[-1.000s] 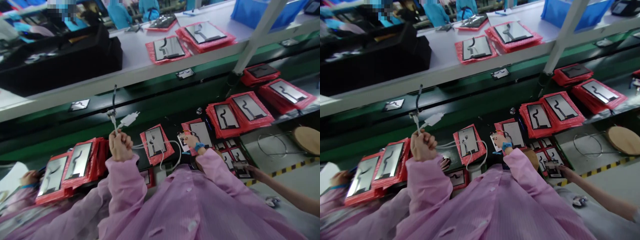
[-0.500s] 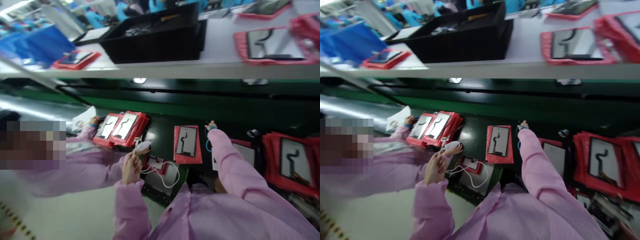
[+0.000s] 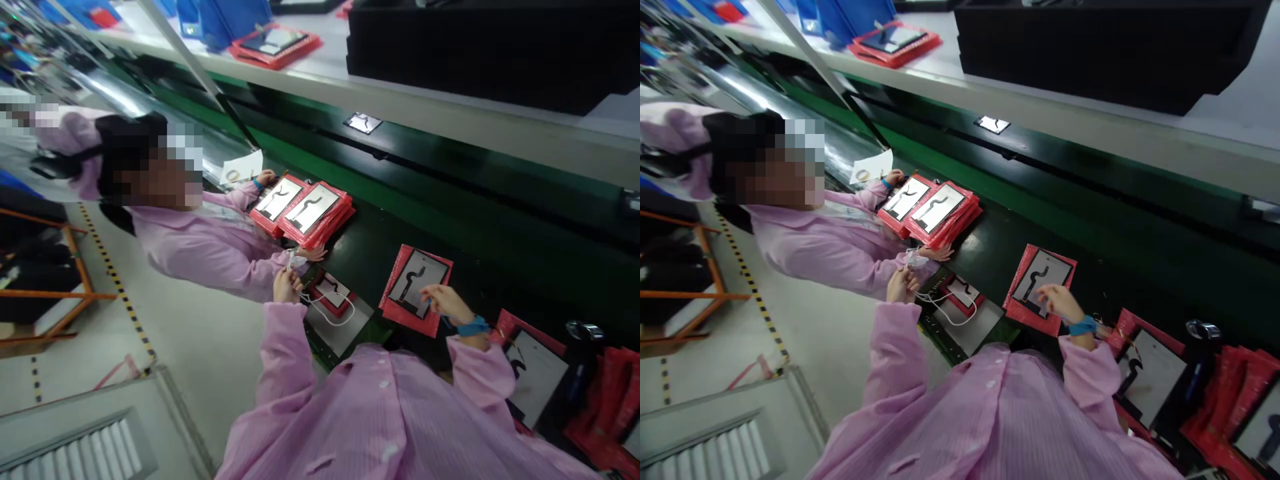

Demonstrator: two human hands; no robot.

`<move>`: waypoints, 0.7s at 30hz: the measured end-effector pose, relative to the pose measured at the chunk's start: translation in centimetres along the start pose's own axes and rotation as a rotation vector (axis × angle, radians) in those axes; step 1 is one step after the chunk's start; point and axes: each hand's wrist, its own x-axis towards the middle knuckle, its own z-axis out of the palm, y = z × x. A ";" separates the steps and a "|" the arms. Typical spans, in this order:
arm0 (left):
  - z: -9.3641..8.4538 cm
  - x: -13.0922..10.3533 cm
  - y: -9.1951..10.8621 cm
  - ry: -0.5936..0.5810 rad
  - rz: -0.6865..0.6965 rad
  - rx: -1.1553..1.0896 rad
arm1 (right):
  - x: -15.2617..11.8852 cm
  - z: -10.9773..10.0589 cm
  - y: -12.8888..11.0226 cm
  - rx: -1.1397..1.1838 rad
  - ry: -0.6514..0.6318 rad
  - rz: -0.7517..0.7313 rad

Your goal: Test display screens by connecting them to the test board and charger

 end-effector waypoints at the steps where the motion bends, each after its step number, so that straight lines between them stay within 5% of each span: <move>1: 0.1 -0.5 0.1 0.006 -0.009 -0.022 | -0.6 2.3 -0.8 0.019 -0.067 -0.064; 4: 0.8 -2.6 -0.3 -0.001 -0.033 -0.088 | -1.0 9.8 -3.2 0.049 -0.208 -0.280; 6: 1.6 -4.2 -0.9 -0.023 -0.052 -0.122 | -0.7 14.6 -4.4 -0.074 -0.337 -0.609; 10: 3.1 -6.6 -2.1 -0.082 -0.093 -0.154 | -0.6 21.4 -5.1 -0.208 -0.435 -0.704; 14: 3.6 -7.1 -2.5 -0.116 -0.103 -0.136 | -1.9 22.7 -5.1 -0.329 -0.407 -0.757; 21: 0.6 -6.9 -3.8 -0.204 -0.218 0.156 | -6.3 19.0 -6.4 -0.500 -0.159 -0.813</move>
